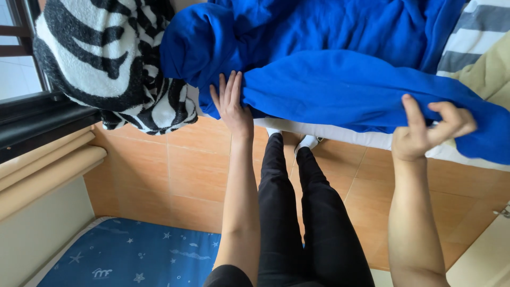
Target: The person folds a blue jacket on a bed, smoothing the fabric and aligning the edges before folding it into a compact rectangle. They then fold a striped towel and a beige towel, placing each folded item on the bed.
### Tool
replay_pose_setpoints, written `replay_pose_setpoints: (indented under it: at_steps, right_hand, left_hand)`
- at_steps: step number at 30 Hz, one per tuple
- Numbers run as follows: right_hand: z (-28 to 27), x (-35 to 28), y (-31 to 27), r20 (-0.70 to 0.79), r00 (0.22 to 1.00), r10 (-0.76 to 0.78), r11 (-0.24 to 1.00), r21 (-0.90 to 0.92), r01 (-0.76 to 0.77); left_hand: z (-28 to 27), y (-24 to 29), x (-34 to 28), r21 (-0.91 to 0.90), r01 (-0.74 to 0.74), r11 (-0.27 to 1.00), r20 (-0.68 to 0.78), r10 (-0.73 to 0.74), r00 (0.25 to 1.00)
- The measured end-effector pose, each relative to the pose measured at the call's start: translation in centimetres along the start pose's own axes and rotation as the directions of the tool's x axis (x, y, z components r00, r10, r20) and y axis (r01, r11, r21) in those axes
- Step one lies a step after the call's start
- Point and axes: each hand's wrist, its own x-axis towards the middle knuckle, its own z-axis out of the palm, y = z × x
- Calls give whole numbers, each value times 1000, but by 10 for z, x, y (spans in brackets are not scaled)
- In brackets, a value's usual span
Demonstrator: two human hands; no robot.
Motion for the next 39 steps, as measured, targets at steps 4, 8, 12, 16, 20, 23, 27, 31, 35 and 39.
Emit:
replay_pose_setpoints:
  at_steps: [4,8,12,16,20,23,27,31,35,39]
  right_hand:
    - [12,-70,14,401,902,158,987,-52,-150]
    - [4,-76,0,704,686,181,974,-30,-225]
    - [21,-63,-19,460,830,315,924,52,-379]
    - [59,-21,-62,418,885,206,920,226,-321]
    - [83,-10,-76,558,830,9,917,327,-230]
    - [81,-15,-73,602,796,-57,905,368,-214]
    - [96,-91,-39,576,817,5,977,173,-128]
    - [70,-62,-42,529,845,76,926,277,-257]
    - [56,-29,-52,509,860,-35,925,342,-165]
    - [69,-67,-40,529,848,33,939,274,-207]
  left_hand:
    - [-23,9,-6,120,-15,993,153,-3,988]
    - [-49,37,-5,294,-22,956,313,-74,947]
    - [-34,72,-4,208,16,978,226,-65,972]
    - [29,90,-2,63,13,998,120,-20,993]
    - [66,74,16,143,2,990,26,-5,1000]
    - [69,49,24,229,-30,973,70,15,997]
    - [54,19,31,209,-188,960,152,158,976]
    - [44,25,30,212,-174,962,118,152,981]
    - [51,53,9,206,-183,961,78,171,982]
    - [62,77,-22,156,-234,960,257,189,948]
